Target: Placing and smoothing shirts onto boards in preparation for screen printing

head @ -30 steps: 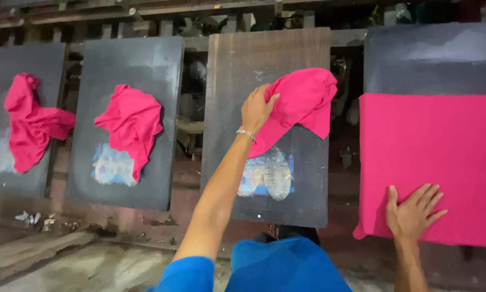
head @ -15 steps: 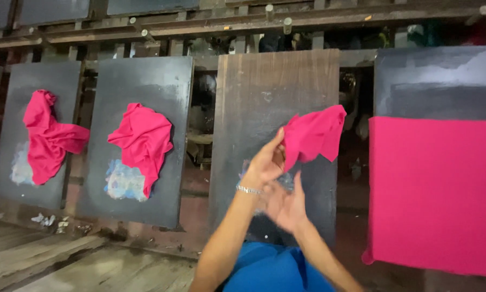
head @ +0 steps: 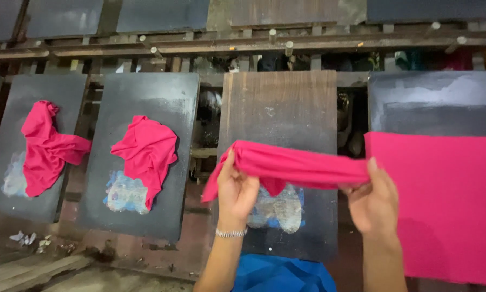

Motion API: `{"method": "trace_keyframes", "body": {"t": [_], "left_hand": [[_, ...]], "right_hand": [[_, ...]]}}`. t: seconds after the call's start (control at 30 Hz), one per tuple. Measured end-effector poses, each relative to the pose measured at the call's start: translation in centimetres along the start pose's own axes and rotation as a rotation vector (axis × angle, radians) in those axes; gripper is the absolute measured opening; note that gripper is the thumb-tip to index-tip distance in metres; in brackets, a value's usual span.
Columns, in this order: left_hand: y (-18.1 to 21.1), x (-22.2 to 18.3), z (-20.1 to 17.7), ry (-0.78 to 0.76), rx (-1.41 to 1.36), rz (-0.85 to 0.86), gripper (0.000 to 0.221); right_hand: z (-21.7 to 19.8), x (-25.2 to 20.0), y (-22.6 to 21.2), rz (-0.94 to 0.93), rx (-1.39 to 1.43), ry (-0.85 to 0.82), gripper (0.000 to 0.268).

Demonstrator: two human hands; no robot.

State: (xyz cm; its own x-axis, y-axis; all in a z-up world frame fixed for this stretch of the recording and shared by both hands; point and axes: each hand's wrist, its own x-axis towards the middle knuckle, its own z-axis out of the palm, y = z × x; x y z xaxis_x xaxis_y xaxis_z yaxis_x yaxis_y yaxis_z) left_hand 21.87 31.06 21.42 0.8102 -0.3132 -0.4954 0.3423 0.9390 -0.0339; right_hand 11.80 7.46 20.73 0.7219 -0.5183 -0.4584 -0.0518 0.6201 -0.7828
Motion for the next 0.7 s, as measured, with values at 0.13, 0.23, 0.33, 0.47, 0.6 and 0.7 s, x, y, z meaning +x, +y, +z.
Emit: {"method": "trace_keyframes", "body": {"t": [0.13,0.23,0.33,0.47,0.6,0.7], "left_hand": [[2.7,11.6,-1.6,0.200,0.362,0.113,0.032],[3.9,15.7,4.8,0.051,0.403,0.207,0.019],[4.8,18.3,10.8,-0.311,0.371,0.341,0.017],[5.6,15.1,12.5,-0.388,0.283,0.396,0.036],[6.9,12.1,8.5,-0.455,0.332,0.428,0.079],[6.8,8.2,5.6,-0.162,0.575,0.483,0.081]], "right_hand": [[6.9,4.2,-5.7,0.087,-0.035,0.055,0.022],[6.4,13.4,-5.8,0.055,0.176,-0.031,0.013],[8.5,15.5,-9.4,-0.137,0.178,-0.003,0.022],[10.6,8.5,-12.6,-0.124,0.073,0.015,0.008],[8.5,7.0,-10.5,-0.056,0.000,0.021,0.011],[5.7,9.0,-5.3,0.050,0.023,0.029,0.014]]}}
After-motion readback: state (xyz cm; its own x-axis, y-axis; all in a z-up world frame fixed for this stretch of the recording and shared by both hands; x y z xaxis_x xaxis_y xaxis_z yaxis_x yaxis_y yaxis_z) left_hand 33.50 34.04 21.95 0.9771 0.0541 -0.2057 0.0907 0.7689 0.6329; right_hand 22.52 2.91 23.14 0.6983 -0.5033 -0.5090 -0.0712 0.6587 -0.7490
